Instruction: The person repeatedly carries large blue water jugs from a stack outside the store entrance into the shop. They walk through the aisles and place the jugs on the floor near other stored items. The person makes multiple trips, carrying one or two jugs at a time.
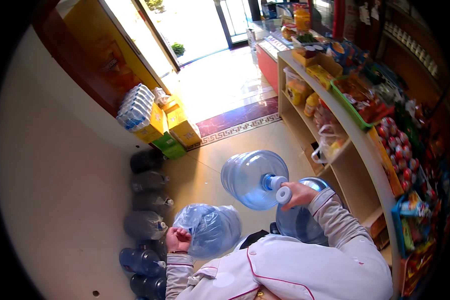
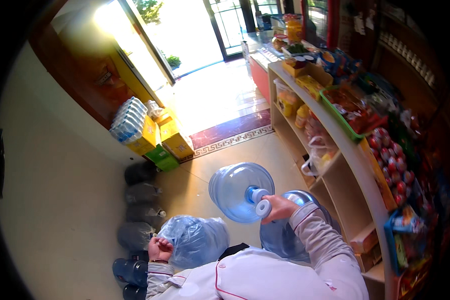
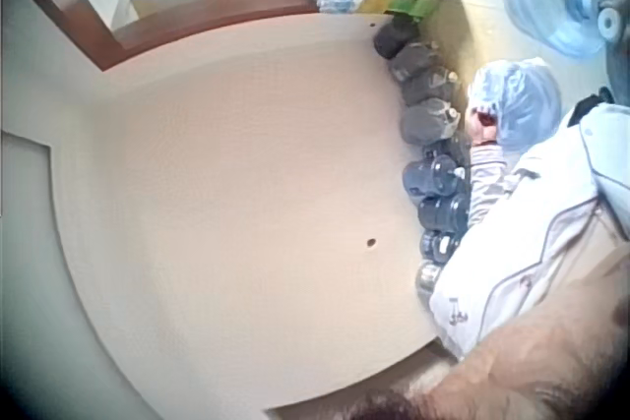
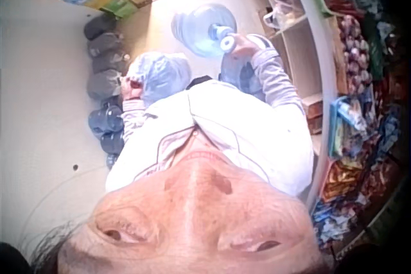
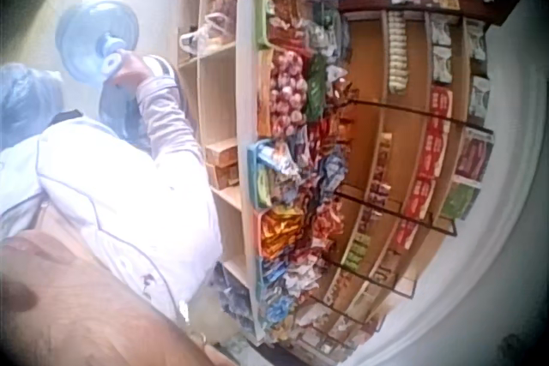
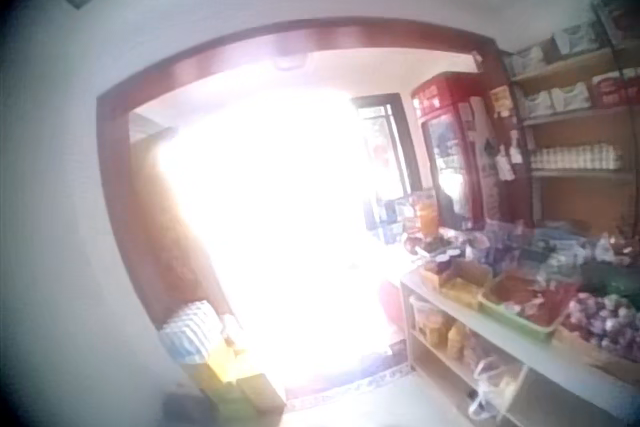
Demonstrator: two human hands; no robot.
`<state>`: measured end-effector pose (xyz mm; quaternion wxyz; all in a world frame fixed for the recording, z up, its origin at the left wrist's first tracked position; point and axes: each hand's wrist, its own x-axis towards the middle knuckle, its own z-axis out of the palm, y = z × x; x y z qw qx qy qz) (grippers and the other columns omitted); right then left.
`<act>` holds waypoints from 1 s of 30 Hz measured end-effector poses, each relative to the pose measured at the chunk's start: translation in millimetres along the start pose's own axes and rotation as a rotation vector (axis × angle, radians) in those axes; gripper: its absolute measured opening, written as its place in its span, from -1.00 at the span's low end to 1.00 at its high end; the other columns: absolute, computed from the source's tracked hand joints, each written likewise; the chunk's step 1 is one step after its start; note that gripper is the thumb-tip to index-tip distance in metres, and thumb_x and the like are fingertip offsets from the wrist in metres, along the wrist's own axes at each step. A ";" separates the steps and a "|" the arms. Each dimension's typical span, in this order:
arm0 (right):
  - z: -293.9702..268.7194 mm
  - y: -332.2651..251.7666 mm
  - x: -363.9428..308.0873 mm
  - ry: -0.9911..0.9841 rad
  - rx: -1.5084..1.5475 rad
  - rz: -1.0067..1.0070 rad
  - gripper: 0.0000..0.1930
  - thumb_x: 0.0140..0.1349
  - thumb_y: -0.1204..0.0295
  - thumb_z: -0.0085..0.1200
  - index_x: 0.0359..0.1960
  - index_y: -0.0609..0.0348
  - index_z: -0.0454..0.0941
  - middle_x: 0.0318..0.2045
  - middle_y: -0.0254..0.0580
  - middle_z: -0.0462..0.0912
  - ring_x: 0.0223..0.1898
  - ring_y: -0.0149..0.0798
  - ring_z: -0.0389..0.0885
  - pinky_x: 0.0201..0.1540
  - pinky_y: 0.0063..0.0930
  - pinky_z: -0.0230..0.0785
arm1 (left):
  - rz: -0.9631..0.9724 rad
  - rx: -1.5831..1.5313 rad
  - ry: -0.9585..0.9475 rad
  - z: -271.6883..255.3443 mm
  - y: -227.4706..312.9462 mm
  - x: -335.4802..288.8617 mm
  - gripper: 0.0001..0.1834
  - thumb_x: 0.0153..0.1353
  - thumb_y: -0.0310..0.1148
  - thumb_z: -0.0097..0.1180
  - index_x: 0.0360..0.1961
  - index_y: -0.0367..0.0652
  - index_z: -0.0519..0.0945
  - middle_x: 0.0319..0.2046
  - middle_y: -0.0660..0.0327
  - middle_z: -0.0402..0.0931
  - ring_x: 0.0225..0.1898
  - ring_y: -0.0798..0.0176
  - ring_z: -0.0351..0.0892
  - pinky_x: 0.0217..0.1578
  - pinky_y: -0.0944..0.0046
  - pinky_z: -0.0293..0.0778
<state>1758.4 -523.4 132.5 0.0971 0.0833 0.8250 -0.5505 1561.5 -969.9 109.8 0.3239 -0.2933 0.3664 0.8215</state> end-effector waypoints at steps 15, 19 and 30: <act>-187.1 -70.2 350.4 0.027 -0.175 -0.016 -0.32 -0.32 0.24 0.42 -0.10 0.25 0.45 -0.27 -0.03 0.60 -0.19 -0.07 0.59 -0.06 -0.32 0.40 | 0.181 -0.246 -0.415 248.2 107.4 191.1 -0.85 0.05 -0.44 -0.07 -0.56 -0.08 0.22 -0.61 0.35 0.12 -0.56 0.42 0.17 -0.41 0.34 0.19; -247.7 -95.4 420.6 -0.017 -0.260 0.002 -0.33 -0.31 0.24 0.42 -0.09 0.23 0.45 -0.23 0.01 0.60 -0.17 -0.06 0.59 -0.06 -0.32 0.42 | 0.181 -0.173 -0.455 330.7 148.0 262.9 -0.85 0.05 -0.45 -0.06 -0.55 -0.08 0.22 -0.62 0.35 0.11 -0.56 0.42 0.16 -0.42 0.34 0.18; -418.2 -34.3 683.7 0.068 -0.145 -0.036 -0.29 -0.36 0.25 0.45 -0.08 0.26 0.46 -0.27 -0.01 0.59 -0.20 -0.06 0.58 -0.08 -0.29 0.40 | 0.249 -0.152 -0.386 531.9 263.0 501.7 -0.85 0.04 -0.48 -0.06 -0.56 -0.08 0.24 -0.63 0.37 0.14 -0.59 0.41 0.17 -0.45 0.35 0.19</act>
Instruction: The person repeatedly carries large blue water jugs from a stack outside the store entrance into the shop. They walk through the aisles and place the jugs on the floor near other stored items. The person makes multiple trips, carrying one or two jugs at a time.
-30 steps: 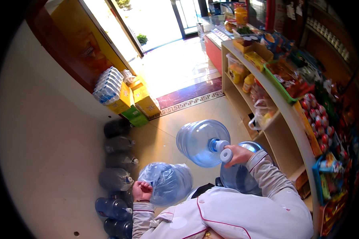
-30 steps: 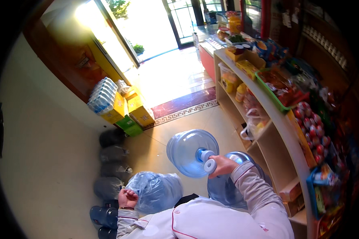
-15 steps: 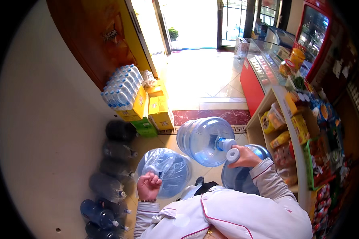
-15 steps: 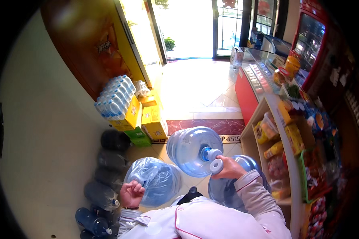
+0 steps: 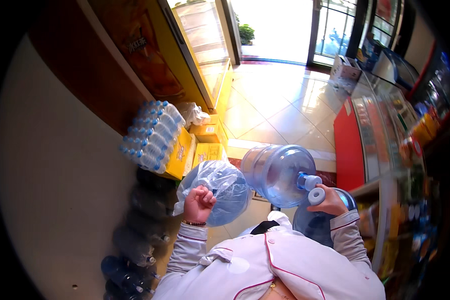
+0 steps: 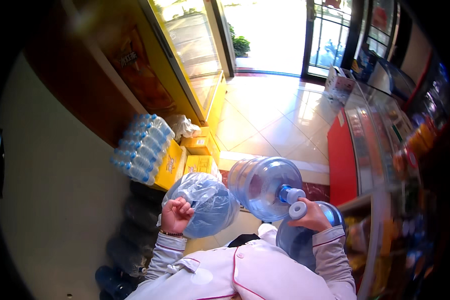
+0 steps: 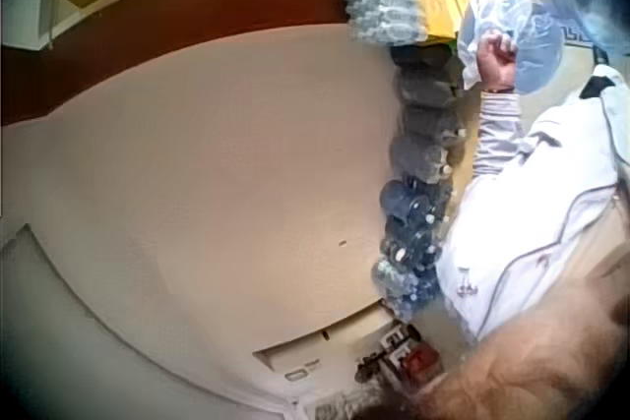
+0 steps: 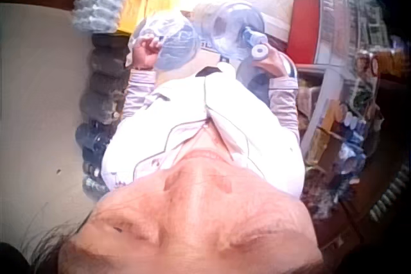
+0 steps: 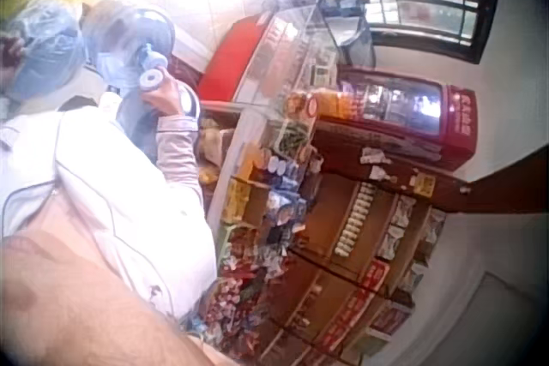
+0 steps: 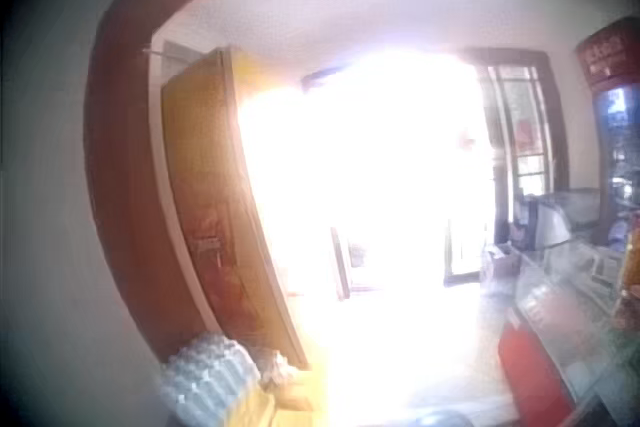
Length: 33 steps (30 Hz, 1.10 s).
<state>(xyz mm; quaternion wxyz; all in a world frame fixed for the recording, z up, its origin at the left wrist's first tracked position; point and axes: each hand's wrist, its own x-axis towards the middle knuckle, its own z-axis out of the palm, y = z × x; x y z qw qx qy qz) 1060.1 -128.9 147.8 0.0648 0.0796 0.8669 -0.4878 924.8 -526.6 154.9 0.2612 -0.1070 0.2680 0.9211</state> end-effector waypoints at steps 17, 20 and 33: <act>-222.7 55.8 402.0 0.065 0.021 0.060 -0.37 -0.35 0.24 0.43 -0.17 0.25 0.48 -0.32 -0.07 0.61 -0.26 -0.12 0.61 -0.14 -0.34 0.43 | 0.106 -0.066 -0.001 144.3 60.0 429.4 -0.85 -0.03 -0.50 -0.07 -0.51 -0.09 0.21 -0.66 0.36 0.07 -0.62 0.42 0.12 -0.46 0.36 0.16; -271.8 40.5 470.9 0.117 -0.036 0.132 -0.36 -0.36 0.23 0.43 -0.16 0.25 0.49 -0.32 -0.05 0.61 -0.24 -0.12 0.61 -0.13 -0.35 0.44 | 0.015 -0.068 0.024 164.7 66.4 526.7 -0.85 -0.02 -0.50 -0.08 -0.55 -0.06 0.22 -0.66 0.38 0.10 -0.62 0.42 0.13 -0.47 0.35 0.17; -415.2 75.9 761.2 0.105 -0.029 0.172 -0.33 -0.39 0.25 0.42 -0.14 0.25 0.49 -0.28 -0.03 0.61 -0.21 -0.08 0.60 -0.11 -0.32 0.42 | -0.063 0.030 0.065 279.0 103.2 904.6 -0.83 0.03 -0.50 -0.03 -0.58 -0.03 0.26 -0.67 0.41 0.12 -0.61 0.41 0.17 -0.48 0.35 0.19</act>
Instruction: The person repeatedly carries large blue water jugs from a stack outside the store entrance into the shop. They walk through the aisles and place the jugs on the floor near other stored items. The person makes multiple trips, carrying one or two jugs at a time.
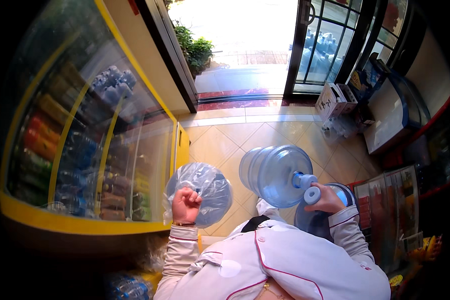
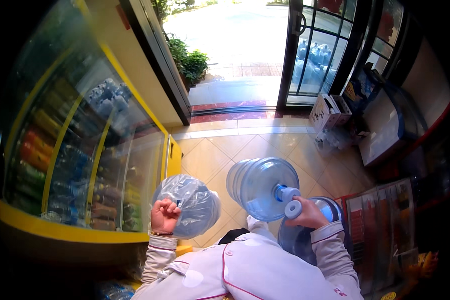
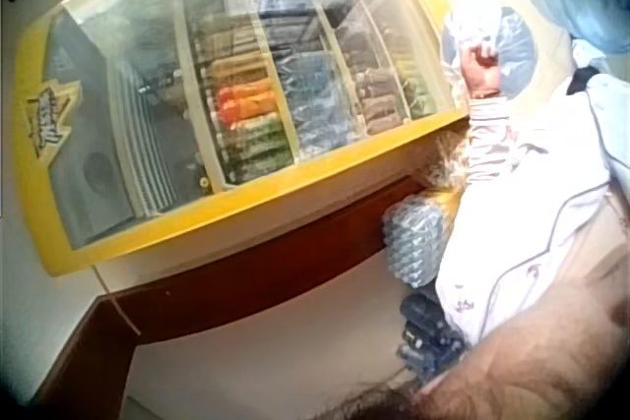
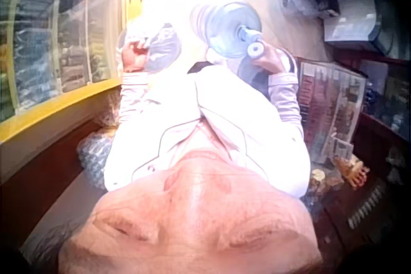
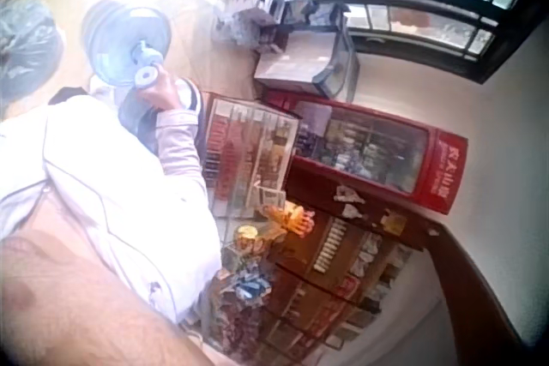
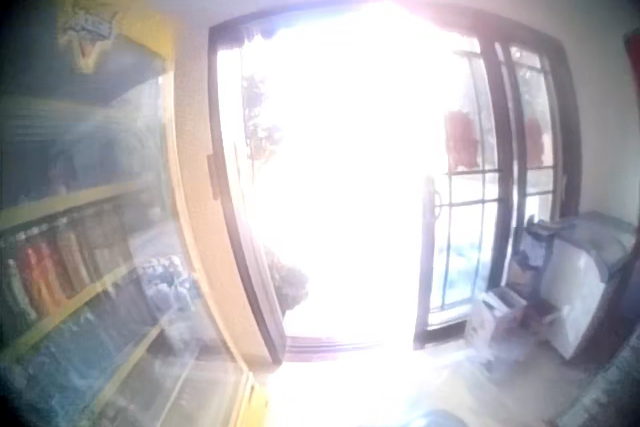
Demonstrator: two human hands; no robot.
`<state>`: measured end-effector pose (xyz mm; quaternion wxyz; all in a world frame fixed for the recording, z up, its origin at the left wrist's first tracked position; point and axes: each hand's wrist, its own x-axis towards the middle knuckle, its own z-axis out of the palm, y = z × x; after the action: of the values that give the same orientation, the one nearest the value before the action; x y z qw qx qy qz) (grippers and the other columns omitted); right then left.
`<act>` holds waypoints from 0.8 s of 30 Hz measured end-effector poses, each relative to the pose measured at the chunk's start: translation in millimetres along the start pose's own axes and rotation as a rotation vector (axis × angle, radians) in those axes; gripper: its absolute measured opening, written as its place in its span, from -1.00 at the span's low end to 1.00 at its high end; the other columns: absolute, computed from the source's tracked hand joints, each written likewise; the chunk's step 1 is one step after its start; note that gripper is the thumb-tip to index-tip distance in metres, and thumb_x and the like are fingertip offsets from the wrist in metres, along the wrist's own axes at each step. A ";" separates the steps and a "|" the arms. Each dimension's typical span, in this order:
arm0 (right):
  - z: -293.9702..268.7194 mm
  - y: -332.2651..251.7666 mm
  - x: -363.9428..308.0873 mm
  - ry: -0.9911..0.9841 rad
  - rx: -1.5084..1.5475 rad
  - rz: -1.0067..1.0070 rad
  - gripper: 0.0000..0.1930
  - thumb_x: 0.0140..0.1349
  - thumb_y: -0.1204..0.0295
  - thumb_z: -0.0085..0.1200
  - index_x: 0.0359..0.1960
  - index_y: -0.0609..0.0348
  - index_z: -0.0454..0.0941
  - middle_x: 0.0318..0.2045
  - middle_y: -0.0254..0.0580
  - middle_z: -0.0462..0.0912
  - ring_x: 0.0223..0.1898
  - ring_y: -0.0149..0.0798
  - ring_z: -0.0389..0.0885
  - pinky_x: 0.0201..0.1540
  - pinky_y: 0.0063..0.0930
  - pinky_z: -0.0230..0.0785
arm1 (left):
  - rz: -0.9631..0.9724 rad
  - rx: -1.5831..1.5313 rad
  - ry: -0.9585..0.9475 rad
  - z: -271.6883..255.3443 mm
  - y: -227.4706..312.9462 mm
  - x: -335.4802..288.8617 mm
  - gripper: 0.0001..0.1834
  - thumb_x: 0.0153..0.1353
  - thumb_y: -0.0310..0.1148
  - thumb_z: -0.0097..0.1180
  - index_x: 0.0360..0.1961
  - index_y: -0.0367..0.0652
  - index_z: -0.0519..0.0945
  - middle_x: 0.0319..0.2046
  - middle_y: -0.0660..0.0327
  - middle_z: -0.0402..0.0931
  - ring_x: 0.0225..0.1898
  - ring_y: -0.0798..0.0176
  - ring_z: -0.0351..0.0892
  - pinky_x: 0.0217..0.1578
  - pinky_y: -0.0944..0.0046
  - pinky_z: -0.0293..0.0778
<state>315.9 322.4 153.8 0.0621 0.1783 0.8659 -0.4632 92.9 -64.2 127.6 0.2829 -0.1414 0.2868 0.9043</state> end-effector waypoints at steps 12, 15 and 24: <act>-117.4 -22.5 360.0 -0.104 0.036 -0.092 -0.38 -0.35 0.27 0.42 -0.16 0.23 0.49 -0.29 -0.12 0.58 -0.23 -0.17 0.56 -0.12 -0.35 0.38 | 0.089 0.136 -0.025 143.5 66.5 303.4 -0.84 0.01 -0.45 -0.03 -0.55 -0.06 0.24 -0.60 0.36 0.16 -0.49 0.36 0.27 -0.30 0.27 0.34; -151.4 -32.0 445.6 -0.079 0.032 -0.090 -0.36 -0.38 0.28 0.41 -0.17 0.31 0.49 -0.32 -0.07 0.61 -0.24 -0.15 0.60 -0.13 -0.37 0.41 | 0.055 0.138 -0.121 191.8 74.4 377.6 -0.87 0.05 -0.47 -0.03 -0.51 -0.05 0.26 -0.60 0.38 0.18 -0.50 0.39 0.27 -0.30 0.29 0.35; -242.0 -60.4 707.9 0.005 0.028 -0.044 -0.38 -0.37 0.25 0.39 -0.20 0.34 0.50 -0.33 -0.02 0.61 -0.26 -0.14 0.60 -0.13 -0.39 0.41 | -0.074 0.260 -0.229 321.7 83.7 636.3 -0.85 0.09 -0.54 -0.07 -0.48 -0.08 0.23 -0.60 0.33 0.19 -0.53 0.37 0.26 -0.34 0.29 0.34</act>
<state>-349.7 669.1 144.2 0.0473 0.1611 0.8632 -0.4762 -495.8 345.8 154.3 0.3628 -0.0102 0.3618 0.8587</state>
